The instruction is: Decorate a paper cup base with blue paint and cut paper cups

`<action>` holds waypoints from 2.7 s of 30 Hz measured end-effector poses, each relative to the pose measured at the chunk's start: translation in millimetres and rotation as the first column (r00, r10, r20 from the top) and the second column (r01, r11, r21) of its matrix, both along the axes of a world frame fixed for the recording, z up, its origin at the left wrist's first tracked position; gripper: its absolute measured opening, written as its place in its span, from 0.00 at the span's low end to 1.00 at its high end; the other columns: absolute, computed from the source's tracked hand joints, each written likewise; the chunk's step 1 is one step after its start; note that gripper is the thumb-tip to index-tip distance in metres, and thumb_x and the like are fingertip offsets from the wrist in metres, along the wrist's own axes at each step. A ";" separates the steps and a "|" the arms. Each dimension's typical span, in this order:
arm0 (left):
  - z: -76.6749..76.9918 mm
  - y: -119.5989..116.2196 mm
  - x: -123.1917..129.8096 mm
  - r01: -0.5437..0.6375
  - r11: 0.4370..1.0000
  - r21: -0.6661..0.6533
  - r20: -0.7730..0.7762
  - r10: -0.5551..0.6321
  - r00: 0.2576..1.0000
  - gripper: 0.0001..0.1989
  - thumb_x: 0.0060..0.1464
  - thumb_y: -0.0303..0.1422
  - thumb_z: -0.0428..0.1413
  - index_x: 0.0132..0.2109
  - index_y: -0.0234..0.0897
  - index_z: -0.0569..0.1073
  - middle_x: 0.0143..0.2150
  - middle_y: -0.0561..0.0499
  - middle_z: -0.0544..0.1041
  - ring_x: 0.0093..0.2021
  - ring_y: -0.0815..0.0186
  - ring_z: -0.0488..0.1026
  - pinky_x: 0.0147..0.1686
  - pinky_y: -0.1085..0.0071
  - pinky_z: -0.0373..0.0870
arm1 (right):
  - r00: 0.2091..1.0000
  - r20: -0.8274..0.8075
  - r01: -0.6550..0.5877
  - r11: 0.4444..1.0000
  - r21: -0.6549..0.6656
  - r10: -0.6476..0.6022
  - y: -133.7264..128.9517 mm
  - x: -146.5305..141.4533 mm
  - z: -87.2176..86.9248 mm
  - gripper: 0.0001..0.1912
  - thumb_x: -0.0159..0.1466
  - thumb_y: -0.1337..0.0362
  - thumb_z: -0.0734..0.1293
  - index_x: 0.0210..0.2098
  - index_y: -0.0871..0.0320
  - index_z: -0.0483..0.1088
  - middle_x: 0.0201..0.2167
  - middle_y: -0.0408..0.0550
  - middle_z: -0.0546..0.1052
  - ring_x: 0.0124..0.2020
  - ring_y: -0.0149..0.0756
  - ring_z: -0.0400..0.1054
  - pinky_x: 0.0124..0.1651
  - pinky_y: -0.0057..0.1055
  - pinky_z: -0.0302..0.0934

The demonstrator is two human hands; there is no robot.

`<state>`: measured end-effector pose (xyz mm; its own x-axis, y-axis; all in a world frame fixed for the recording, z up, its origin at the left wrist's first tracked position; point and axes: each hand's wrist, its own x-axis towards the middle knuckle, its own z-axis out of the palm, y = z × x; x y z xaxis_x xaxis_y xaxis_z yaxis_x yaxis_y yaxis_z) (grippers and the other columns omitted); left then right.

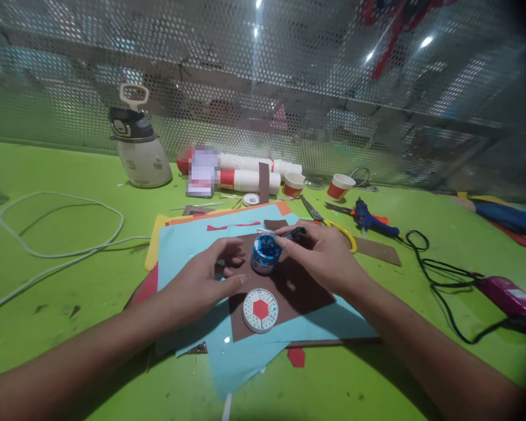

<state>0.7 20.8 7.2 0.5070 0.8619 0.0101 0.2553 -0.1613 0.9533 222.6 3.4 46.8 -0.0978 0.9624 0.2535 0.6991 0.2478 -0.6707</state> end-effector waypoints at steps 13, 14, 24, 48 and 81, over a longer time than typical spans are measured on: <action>-10.5 38.2 47.1 0.059 0.959 0.277 -0.220 0.004 0.976 0.34 0.39 0.34 0.67 0.55 0.39 0.67 0.55 0.42 0.75 0.55 0.47 0.72 0.53 0.50 0.68 | 0.994 -0.110 0.007 0.981 0.195 0.014 -8.7 -3.0 -6.1 0.06 0.66 0.64 0.69 0.41 0.60 0.74 0.39 0.45 0.79 0.40 0.35 0.75 0.45 0.39 0.70; -11.5 38.9 47.8 0.060 0.958 0.279 -0.224 0.004 0.975 0.32 0.40 0.34 0.67 0.54 0.39 0.68 0.53 0.42 0.76 0.53 0.48 0.74 0.52 0.52 0.69 | 0.994 -0.103 -0.001 0.979 0.203 0.022 -7.9 -2.8 -7.5 0.06 0.66 0.64 0.69 0.41 0.60 0.74 0.39 0.45 0.79 0.40 0.35 0.75 0.45 0.39 0.70; -6.7 26.8 35.0 0.038 0.941 0.337 -0.231 0.044 0.972 0.29 0.41 0.31 0.68 0.52 0.37 0.69 0.51 0.43 0.77 0.51 0.50 0.74 0.49 0.54 0.71 | 0.991 -0.065 -0.102 0.969 0.224 0.119 -13.0 -6.2 -7.2 0.06 0.65 0.67 0.69 0.41 0.62 0.76 0.33 0.45 0.79 0.32 0.31 0.74 0.36 0.31 0.69; -10.7 20.5 29.1 0.004 0.930 0.367 -0.206 0.077 0.976 0.33 0.45 0.33 0.64 0.59 0.39 0.64 0.60 0.41 0.73 0.58 0.50 0.71 0.55 0.53 0.69 | 0.983 -0.072 -0.147 0.959 0.243 0.169 -19.3 -16.3 -18.1 0.07 0.61 0.68 0.69 0.39 0.61 0.78 0.33 0.50 0.81 0.33 0.36 0.73 0.38 0.33 0.66; -8.0 21.8 28.4 0.083 0.939 0.333 -0.233 -0.004 0.973 0.26 0.44 0.33 0.66 0.48 0.40 0.64 0.45 0.48 0.78 0.43 0.55 0.77 0.39 0.62 0.72 | 0.972 -0.196 -0.140 0.989 -0.050 0.128 -12.5 -3.3 7.0 0.06 0.58 0.63 0.71 0.33 0.59 0.79 0.24 0.43 0.79 0.25 0.32 0.71 0.26 0.26 0.62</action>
